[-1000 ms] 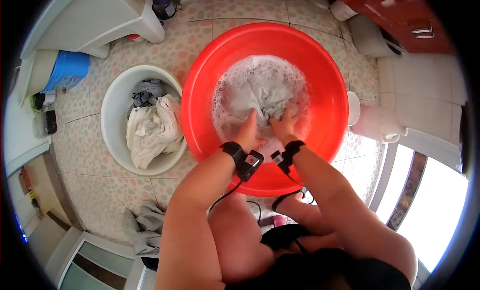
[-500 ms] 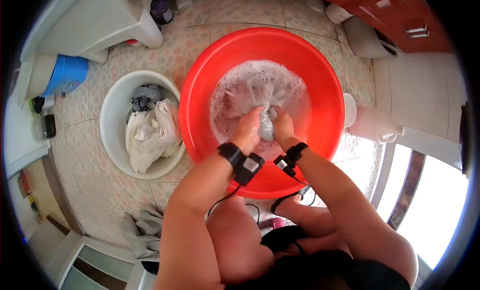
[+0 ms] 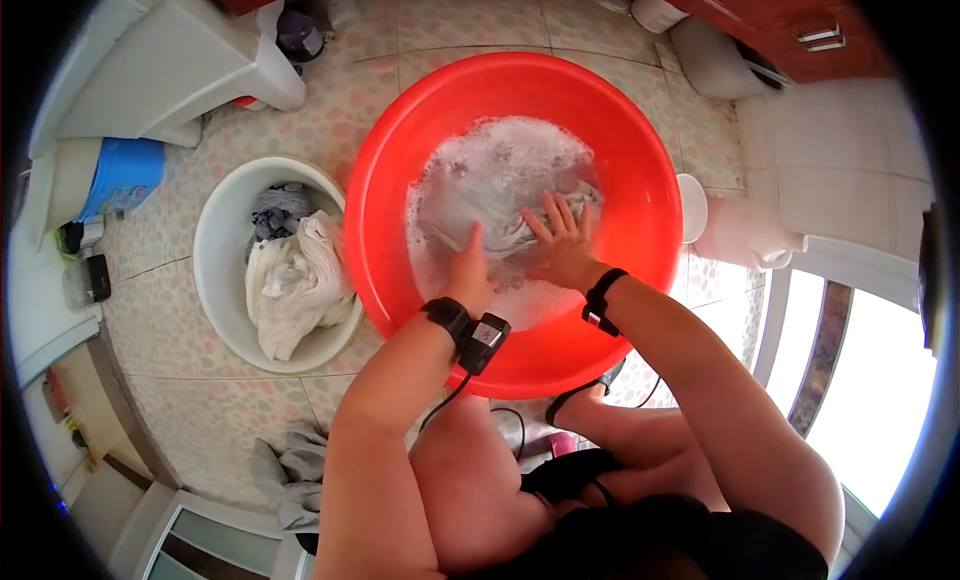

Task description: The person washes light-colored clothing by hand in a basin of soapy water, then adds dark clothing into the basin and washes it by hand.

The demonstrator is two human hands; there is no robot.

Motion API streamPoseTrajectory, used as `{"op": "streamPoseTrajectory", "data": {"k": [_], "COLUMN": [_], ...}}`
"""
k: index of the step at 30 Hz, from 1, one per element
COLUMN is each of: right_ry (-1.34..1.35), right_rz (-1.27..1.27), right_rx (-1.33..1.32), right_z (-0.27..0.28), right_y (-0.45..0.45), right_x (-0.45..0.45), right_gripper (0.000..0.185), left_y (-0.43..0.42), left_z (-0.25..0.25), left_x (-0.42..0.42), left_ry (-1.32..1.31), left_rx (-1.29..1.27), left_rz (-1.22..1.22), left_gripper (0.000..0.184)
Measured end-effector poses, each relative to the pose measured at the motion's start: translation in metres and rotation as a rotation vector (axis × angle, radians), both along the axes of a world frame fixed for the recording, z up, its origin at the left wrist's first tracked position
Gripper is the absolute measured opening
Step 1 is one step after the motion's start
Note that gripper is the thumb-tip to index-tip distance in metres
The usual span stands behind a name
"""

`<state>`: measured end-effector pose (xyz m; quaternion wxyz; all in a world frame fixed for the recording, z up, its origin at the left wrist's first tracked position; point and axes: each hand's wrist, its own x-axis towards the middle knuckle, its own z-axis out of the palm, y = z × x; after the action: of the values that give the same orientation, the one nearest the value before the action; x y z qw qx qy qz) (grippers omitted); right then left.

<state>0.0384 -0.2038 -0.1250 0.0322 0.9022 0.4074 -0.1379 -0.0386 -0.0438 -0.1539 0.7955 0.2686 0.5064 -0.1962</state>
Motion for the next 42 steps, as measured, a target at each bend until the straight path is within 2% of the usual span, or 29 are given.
{"op": "streamPoseTrajectory", "data": {"k": [1, 3, 4, 6, 7, 9, 10, 12, 13, 14, 15, 17, 19, 20, 21, 23, 25, 26, 28, 29, 31, 32, 33, 34, 35, 36, 37, 40, 42], "right_ry": [0.004, 0.303, 0.305, 0.477, 0.465, 0.556, 0.556, 0.590, 0.589, 0.863, 1.130, 1.113, 1.101, 0.931, 0.758, 0.660, 0.559, 0.549, 0.541, 0.499, 0.460, 0.408, 0.354, 0.353, 0.167, -0.016, -0.010, 0.090, 0.285], "right_rz": [0.003, -0.210, -0.210, -0.552, -0.542, -0.351, -0.343, 0.063, 0.067, -0.099, -0.269, -0.309, -0.348, -0.422, -0.496, -0.573, -0.647, -0.540, -0.432, -0.330, -0.225, -0.405, -0.585, -0.588, -0.396, -0.201, -0.200, -0.104, -0.316], "right_rx": [0.011, -0.439, -0.437, -0.091, -0.091, 0.245, 0.235, 0.595, 0.594, 0.534, 0.461, 0.523, 0.582, 0.579, 0.573, 0.454, 0.344, 0.271, 0.186, 0.160, 0.132, 0.081, 0.030, 0.033, 0.031, 0.029, 0.035, -0.154, -0.337], "right_z": [0.000, 0.004, -0.002, -0.016, -0.016, -0.013, -0.004, 0.021, 0.039, 0.060, 0.071, 0.071, 0.061, 0.049, 0.040, 0.025, 0.015, 0.011, -0.011, -0.038, -0.044, -0.047, -0.041, -0.026, -0.005, 0.006, 0.007, -0.006, -0.020], "right_y": [0.008, 0.022, 0.024, 0.022, 0.021, 0.013, 0.010, 0.005, 0.009, 0.014, 0.018, 0.024, 0.033, 0.037, 0.037, 0.037, 0.039, 0.035, 0.013, -0.008, -0.017, -0.021, -0.021, -0.014, -0.001, 0.009, 0.015, 0.032, 0.041], "right_x": [0.006, 0.019, 0.016, 0.009, 0.007, -0.004, -0.004, 0.000, 0.001, 0.002, 0.002, 0.001, -0.004, -0.009, -0.012, -0.003, 0.006, 0.008, 0.014, 0.019, 0.025, 0.027, 0.029, 0.025, 0.015, 0.008, 0.006, 0.007, 0.016], "right_gripper": [0.088, 0.090, 0.090, 0.089, 0.089, 0.081, 0.081, 0.072, 0.072, 0.065, 0.057, 0.051, 0.047, 0.044, 0.043, 0.040, 0.039, 0.041, 0.043, 0.042, 0.043, 0.049, 0.056, 0.056, 0.064, 0.071, 0.071, 0.082, 0.084], "left_y": [0.003, 0.002, 0.003, 0.004, 0.005, 0.002, 0.004, 0.013, 0.016, 0.015, 0.013, 0.008, 0.005, 0.004, 0.001, -0.002, -0.004, -0.013, -0.030, -0.028, -0.018, -0.012, -0.007, -0.002, 0.001, 0.004, 0.006, 0.014, 0.022], "left_z": [-0.004, -0.012, -0.013, -0.012, -0.011, -0.010, -0.001, 0.025, 0.045, 0.045, 0.046, 0.048, 0.053, 0.043, 0.025, 0.022, 0.042, 0.037, 0.021, 0.022, 0.028, 0.032, 0.036, 0.037, 0.028, 0.021, 0.013, 0.005, -0.001], "left_x": [0.000, -0.003, -0.003, 0.003, 0.009, 0.012, 0.015, 0.022, 0.025, 0.024, 0.022, 0.019, 0.016, 0.018, 0.020, 0.023, 0.029, 0.029, 0.025, 0.024, 0.025, 0.026, 0.027, 0.028, 0.027, 0.025, 0.023, 0.018, 0.016], "left_ry": [0.004, 0.039, 0.042, -0.021, -0.059, -0.123, -0.124, -0.209, -0.106, -0.110, -0.262, -0.423, -0.422, -0.423, -0.374, -0.323, -0.106, -0.107, -0.448, -0.442, -0.584, -0.583, -0.468, -0.353, -0.353, -0.257, -0.156, -0.001, 0.043], "left_rx": [0.011, 0.000, 0.002, -0.123, -0.186, -0.324, -0.331, -0.339, -0.334, -0.332, -0.403, -0.471, -0.203, -0.204, -0.170, -0.130, 0.142, 0.140, 0.563, 0.560, 0.712, 0.711, 0.584, 0.457, 0.457, 0.304, 0.155, 0.101, 0.099], "left_rz": [0.003, -0.035, -0.035, -0.001, 0.022, 0.070, 0.081, 0.097, 0.087, 0.089, 0.135, 0.183, 0.157, 0.161, 0.143, 0.112, 0.038, 0.036, 0.285, 0.292, -0.024, -0.024, -0.128, -0.230, -0.233, -0.159, -0.083, 0.036, 0.021], "left_gripper": [0.061, 0.066, 0.066, 0.067, 0.068, 0.069, 0.069, 0.070, 0.066, 0.066, 0.062, 0.059, 0.048, 0.048, 0.044, 0.041, 0.038, 0.038, 0.041, 0.041, 0.043, 0.043, 0.055, 0.068, 0.068, 0.072, 0.075, 0.074, 0.071]}}
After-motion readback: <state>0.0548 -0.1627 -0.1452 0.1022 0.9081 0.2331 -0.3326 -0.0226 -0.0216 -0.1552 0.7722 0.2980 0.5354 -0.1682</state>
